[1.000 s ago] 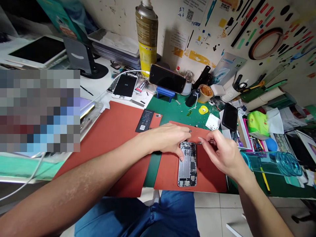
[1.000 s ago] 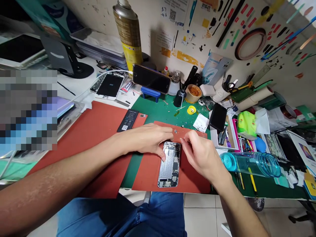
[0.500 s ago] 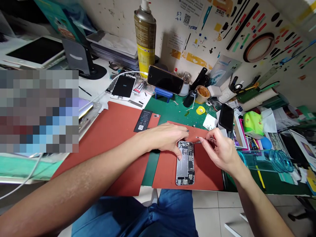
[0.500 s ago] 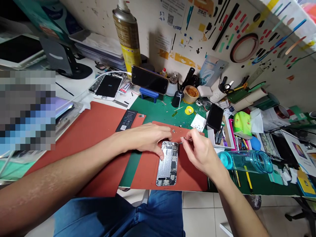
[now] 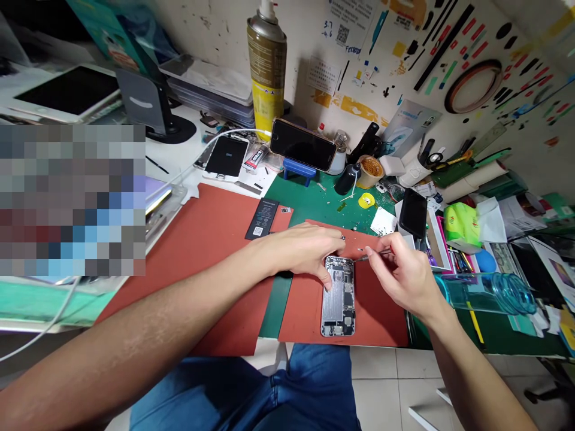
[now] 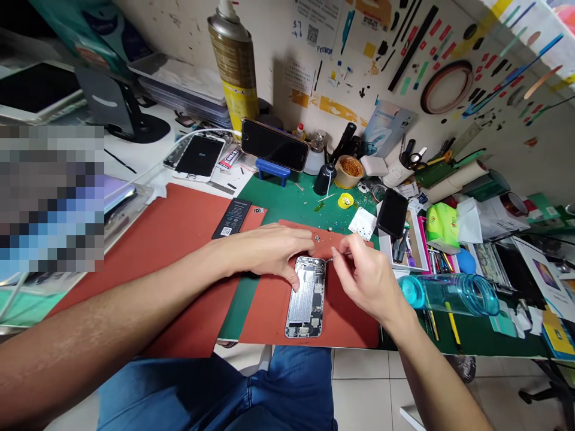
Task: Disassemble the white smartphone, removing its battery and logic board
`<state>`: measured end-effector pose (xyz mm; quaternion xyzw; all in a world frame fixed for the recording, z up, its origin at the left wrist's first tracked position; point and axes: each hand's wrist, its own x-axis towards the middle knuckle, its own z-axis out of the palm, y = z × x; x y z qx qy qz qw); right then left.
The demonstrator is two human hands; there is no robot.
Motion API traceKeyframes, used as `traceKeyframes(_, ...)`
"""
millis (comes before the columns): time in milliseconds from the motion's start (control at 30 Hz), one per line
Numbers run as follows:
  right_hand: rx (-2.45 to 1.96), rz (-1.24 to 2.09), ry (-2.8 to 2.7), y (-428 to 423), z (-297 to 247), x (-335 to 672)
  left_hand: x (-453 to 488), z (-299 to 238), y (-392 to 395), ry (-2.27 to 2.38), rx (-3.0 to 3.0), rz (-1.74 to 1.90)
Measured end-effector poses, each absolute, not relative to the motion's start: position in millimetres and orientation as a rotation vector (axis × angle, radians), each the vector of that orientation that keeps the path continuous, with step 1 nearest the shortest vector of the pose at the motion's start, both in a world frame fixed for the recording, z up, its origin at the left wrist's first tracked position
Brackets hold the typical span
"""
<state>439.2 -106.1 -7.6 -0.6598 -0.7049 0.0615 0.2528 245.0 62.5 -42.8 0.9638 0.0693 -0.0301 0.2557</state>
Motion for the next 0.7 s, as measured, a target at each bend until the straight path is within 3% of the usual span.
traceKeyframes(700,-1.820,0.179,-1.895,-109.0,-7.6,437.4,246.0,-42.9,62.8,0.196,2.639,-0.088)
